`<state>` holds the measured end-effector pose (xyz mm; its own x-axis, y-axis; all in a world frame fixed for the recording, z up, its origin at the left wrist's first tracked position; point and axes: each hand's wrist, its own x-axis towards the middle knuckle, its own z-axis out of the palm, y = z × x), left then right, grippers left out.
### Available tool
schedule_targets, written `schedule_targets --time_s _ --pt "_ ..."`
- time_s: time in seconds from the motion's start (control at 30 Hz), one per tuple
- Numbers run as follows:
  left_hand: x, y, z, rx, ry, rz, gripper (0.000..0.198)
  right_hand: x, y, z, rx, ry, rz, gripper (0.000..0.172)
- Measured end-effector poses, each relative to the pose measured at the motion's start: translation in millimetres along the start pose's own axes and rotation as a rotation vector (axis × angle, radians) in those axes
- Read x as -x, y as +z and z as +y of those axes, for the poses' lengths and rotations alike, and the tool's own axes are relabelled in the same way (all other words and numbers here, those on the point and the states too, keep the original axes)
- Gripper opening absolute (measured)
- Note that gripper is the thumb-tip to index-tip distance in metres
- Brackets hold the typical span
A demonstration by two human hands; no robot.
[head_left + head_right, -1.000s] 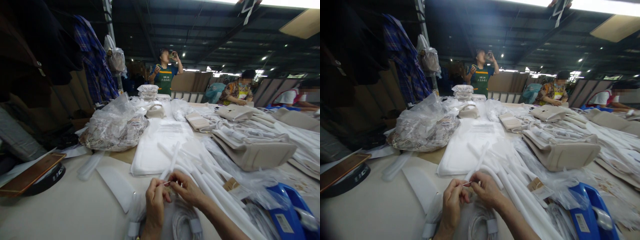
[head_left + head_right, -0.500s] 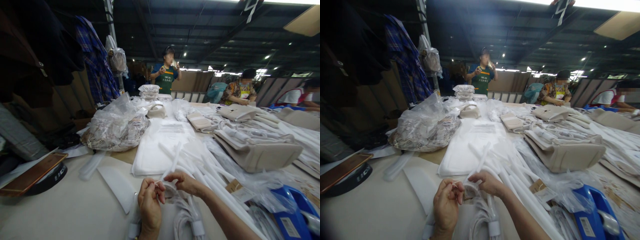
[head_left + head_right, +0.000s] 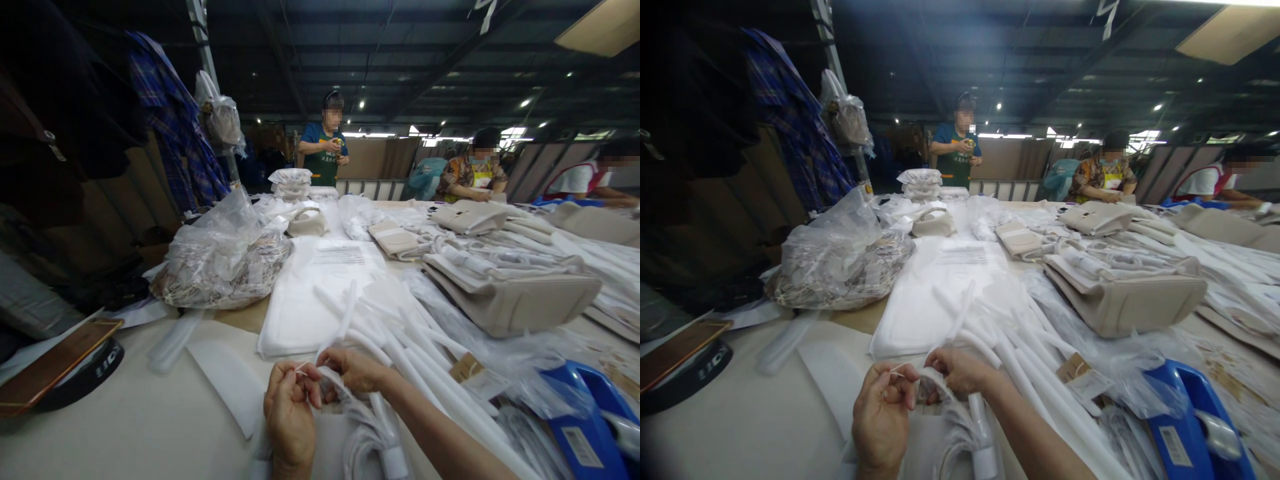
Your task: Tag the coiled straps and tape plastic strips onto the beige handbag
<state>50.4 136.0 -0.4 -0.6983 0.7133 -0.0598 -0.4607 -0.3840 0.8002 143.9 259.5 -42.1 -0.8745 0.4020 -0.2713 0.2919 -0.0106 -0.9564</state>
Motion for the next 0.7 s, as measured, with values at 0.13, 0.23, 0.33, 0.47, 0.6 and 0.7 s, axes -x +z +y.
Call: schedule_targets --time_s 0.13,0.23,0.33,0.47,0.6,0.7 --pt "0.0 -1.1 -2.9 -0.051 0.033 -0.018 0.018 5.9 -7.2 1.1 0.024 -0.006 0.049 0.025" --pt "2.7 0.3 -8.0 -0.21 0.049 -0.09 0.023 20.8 -24.0 -3.4 0.063 0.011 0.126 0.012" --pt "5.2 1.9 -15.6 -0.421 0.057 -0.14 0.022 39.8 -43.4 -10.0 0.075 0.049 0.222 0.024" --pt "2.9 -3.5 -27.6 -0.765 0.174 -0.266 0.006 64.2 -59.7 -17.7 0.026 0.099 0.301 0.025" --pt "-0.4 -9.5 -37.1 -1.113 0.341 -0.359 0.012 86.1 -60.6 -26.7 -0.093 0.131 0.346 0.019" --pt "-0.4 -7.2 -38.2 -1.269 0.458 -0.3 0.018 94.7 -50.4 -36.0 -0.203 0.147 0.358 0.026"
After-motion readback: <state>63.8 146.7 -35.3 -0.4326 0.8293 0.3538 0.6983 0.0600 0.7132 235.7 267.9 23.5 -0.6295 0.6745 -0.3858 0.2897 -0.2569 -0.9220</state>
